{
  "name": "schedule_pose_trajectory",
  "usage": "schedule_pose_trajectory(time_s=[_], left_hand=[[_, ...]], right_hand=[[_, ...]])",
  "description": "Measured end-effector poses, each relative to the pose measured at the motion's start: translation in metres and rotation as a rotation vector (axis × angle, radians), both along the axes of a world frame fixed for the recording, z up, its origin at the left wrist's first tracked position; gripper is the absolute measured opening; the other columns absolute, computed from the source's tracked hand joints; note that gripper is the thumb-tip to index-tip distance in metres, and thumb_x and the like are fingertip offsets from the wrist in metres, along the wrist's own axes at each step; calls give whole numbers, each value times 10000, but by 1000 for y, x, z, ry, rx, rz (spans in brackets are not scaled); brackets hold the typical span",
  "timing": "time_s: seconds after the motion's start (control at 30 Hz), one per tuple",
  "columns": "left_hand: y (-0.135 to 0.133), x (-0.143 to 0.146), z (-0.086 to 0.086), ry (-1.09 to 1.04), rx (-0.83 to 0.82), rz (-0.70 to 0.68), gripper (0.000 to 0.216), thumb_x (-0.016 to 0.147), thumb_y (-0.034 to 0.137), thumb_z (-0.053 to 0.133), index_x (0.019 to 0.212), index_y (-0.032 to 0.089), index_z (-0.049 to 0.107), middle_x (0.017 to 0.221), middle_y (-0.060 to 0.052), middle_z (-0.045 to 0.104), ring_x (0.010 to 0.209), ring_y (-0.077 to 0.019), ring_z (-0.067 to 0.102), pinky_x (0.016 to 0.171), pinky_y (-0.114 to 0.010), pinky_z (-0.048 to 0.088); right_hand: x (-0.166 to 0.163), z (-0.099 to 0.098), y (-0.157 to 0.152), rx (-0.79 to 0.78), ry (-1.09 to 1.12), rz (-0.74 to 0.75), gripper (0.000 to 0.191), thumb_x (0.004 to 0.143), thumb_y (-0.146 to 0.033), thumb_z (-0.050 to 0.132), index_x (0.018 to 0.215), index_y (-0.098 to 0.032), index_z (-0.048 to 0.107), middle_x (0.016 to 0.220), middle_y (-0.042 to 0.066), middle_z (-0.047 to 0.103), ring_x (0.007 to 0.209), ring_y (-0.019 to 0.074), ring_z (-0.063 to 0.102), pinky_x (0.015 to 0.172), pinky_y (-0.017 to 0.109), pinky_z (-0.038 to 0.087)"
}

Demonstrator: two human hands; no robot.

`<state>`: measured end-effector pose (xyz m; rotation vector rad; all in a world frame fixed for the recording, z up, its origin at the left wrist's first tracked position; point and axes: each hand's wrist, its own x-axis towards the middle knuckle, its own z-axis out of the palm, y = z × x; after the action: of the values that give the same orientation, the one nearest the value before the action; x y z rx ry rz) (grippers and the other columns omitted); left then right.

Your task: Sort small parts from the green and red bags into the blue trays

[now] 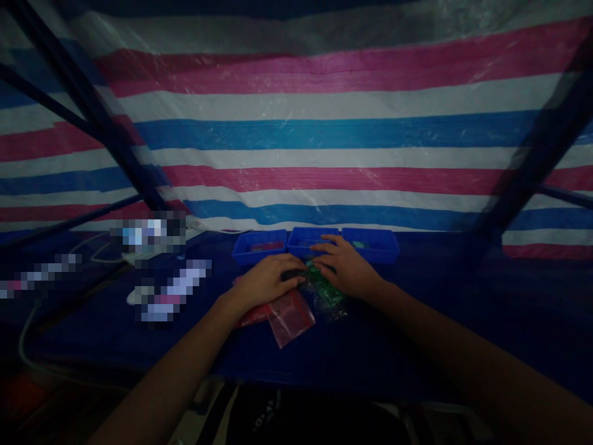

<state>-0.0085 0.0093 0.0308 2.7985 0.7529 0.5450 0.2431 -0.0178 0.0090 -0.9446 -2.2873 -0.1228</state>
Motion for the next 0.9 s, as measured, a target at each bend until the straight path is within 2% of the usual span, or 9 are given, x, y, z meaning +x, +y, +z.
schedule_pose_trajectory(time_s=[0.13, 0.23, 0.33, 0.4, 0.43, 0.53, 0.6, 0.77, 0.9], left_hand=[[-2, 1, 3, -35, 10, 39, 216, 947, 274, 615, 1121, 199, 719, 1087, -81, 729, 1023, -232, 675, 951, -392, 510], [-2, 2, 6, -181, 33, 175, 154, 952, 287, 603, 983, 181, 711, 987, -81, 724, 943, -234, 679, 901, -410, 525], [-2, 4, 9, -411, -40, 254, 290, 904, 311, 684, 1161, 182, 644, 1082, -101, 715, 970, -238, 684, 872, -410, 552], [-4, 5, 11, -509, -153, 212, 446, 886, 304, 713, 1298, 203, 577, 1147, -103, 712, 982, -226, 696, 863, -396, 569], [-5, 6, 12, -523, -203, 180, 422, 898, 301, 700, 1294, 211, 586, 1138, -93, 721, 969, -216, 702, 862, -387, 571], [-9, 7, 14, -491, -256, 121, 169, 944, 292, 638, 1075, 206, 700, 999, -54, 753, 892, -188, 710, 838, -356, 562], [-11, 8, 15, -480, -256, 113, 126, 944, 274, 631, 983, 197, 722, 950, -44, 754, 856, -177, 704, 809, -337, 552], [-14, 11, 15, -561, -330, 87, 132, 923, 285, 667, 985, 171, 690, 942, -56, 740, 848, -171, 701, 794, -316, 555], [-16, 14, 11, -641, -338, 46, 214, 898, 267, 709, 1061, 171, 608, 974, -63, 720, 879, -173, 709, 810, -314, 571]], right_hand=[[-2, -1, 1, -22, 59, 30, 301, 957, -170, 572, 1209, -250, 717, 1191, 57, 744, 1346, 295, 497, 1112, 596, 427], [-6, 3, -1, -25, 228, 28, 265, 973, -202, 574, 1183, -259, 724, 1148, 51, 758, 1242, 270, 587, 1094, 559, 452], [-11, 10, -8, -81, 422, 23, 227, 987, -252, 576, 1147, -275, 736, 1141, 49, 756, 1153, 240, 650, 1059, 500, 491], [-14, 16, -14, -148, 498, 51, 217, 990, -271, 576, 1134, -282, 739, 1147, 45, 751, 1122, 225, 670, 1037, 467, 510], [-16, 18, -17, -181, 519, 68, 211, 988, -276, 580, 1125, -284, 740, 1143, 44, 750, 1106, 220, 678, 1025, 455, 519], [-21, 20, -23, -245, 566, 85, 171, 971, -280, 607, 1075, -275, 742, 1108, 45, 751, 1069, 217, 690, 993, 439, 535], [-25, 18, -25, -248, 662, 63, 135, 950, -287, 639, 1051, -257, 723, 1105, 57, 745, 1059, 222, 692, 985, 438, 541], [-34, 6, -26, -341, 838, 68, 324, 843, -332, 771, 1123, -231, 641, 1071, 73, 730, 961, 220, 710, 896, 401, 584], [-34, 3, -26, -423, 784, 77, 200, 856, -379, 747, 974, -223, 705, 977, 52, 740, 913, 214, 713, 872, 379, 582]])
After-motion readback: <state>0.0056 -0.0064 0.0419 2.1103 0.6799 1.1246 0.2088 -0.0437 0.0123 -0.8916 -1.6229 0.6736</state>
